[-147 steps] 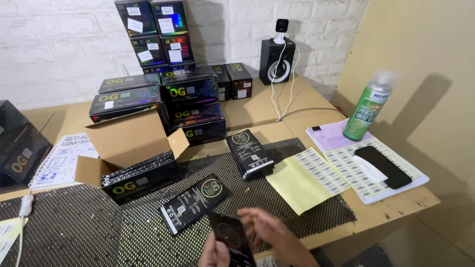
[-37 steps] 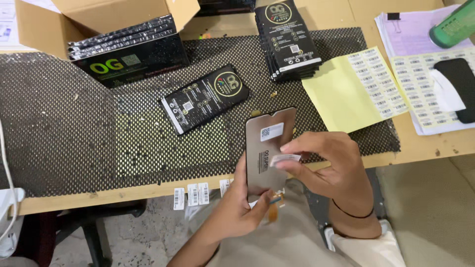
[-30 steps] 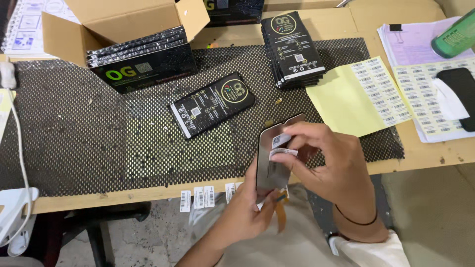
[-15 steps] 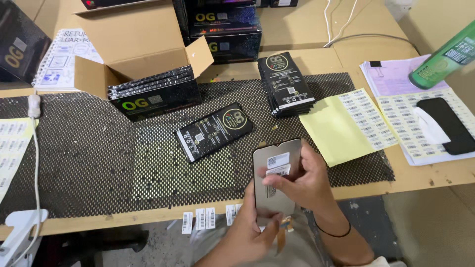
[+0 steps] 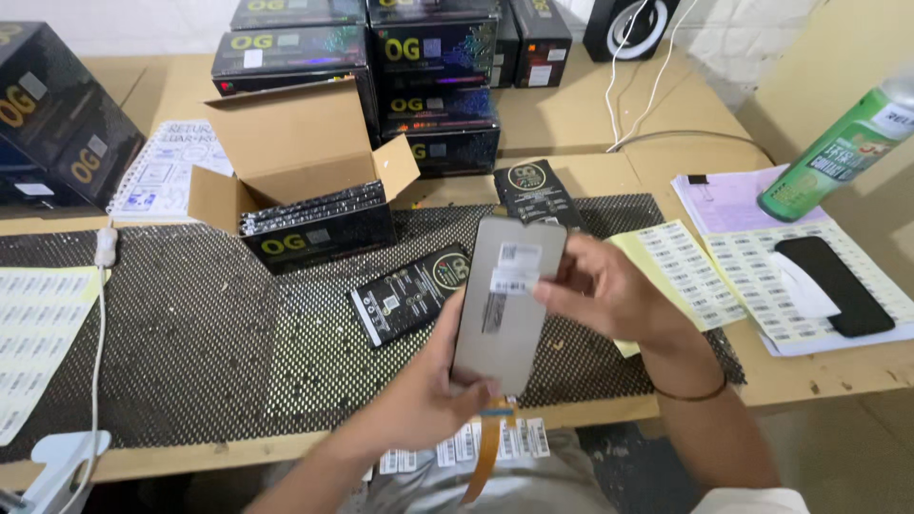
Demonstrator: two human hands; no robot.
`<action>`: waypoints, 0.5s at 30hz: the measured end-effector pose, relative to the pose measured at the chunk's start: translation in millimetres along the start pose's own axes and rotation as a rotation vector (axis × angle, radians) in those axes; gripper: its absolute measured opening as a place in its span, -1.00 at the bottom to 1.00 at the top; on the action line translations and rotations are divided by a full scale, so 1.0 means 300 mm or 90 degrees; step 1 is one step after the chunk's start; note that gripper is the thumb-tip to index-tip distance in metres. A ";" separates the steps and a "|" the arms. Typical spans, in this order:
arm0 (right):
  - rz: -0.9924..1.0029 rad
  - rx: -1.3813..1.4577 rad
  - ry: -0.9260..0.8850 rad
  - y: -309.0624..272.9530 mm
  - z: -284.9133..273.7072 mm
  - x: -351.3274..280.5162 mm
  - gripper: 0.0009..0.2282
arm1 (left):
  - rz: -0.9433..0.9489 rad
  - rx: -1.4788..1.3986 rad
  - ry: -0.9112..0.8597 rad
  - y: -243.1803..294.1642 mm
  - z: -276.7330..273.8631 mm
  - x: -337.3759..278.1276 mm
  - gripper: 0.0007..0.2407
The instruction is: The person picks up a phone screen and its corresponding box, removes a protective plastic film from the screen, and places the screen into the box.
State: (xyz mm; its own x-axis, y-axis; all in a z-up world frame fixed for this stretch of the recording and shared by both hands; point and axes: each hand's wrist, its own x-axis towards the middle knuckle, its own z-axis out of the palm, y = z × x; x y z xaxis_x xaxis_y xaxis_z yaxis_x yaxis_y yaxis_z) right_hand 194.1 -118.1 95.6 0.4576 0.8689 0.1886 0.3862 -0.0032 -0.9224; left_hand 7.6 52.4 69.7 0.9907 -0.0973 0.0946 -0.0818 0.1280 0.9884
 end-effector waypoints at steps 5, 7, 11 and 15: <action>-0.074 0.186 0.039 0.114 -0.063 0.153 -0.33 | 0.007 0.362 0.027 0.102 -0.129 0.102 -0.31; -0.130 0.200 0.072 0.211 -0.092 0.196 -0.28 | 0.042 0.495 0.061 0.042 -0.213 0.153 -0.32; -0.096 0.145 0.226 0.270 -0.097 0.212 -0.40 | -0.100 0.951 0.141 -0.166 -0.310 0.192 -0.10; -0.084 0.118 0.313 0.310 -0.130 0.210 -0.42 | -0.127 1.042 0.121 -0.241 -0.326 0.214 -0.05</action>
State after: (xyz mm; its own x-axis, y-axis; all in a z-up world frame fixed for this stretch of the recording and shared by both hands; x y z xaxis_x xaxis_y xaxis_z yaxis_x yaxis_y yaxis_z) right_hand 290.1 -83.1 34.8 0.7528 0.5220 0.4011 0.3383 0.2159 -0.9159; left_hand 87.7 133.4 -7.3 0.9871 0.1458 0.0655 0.1416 -0.9879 0.0639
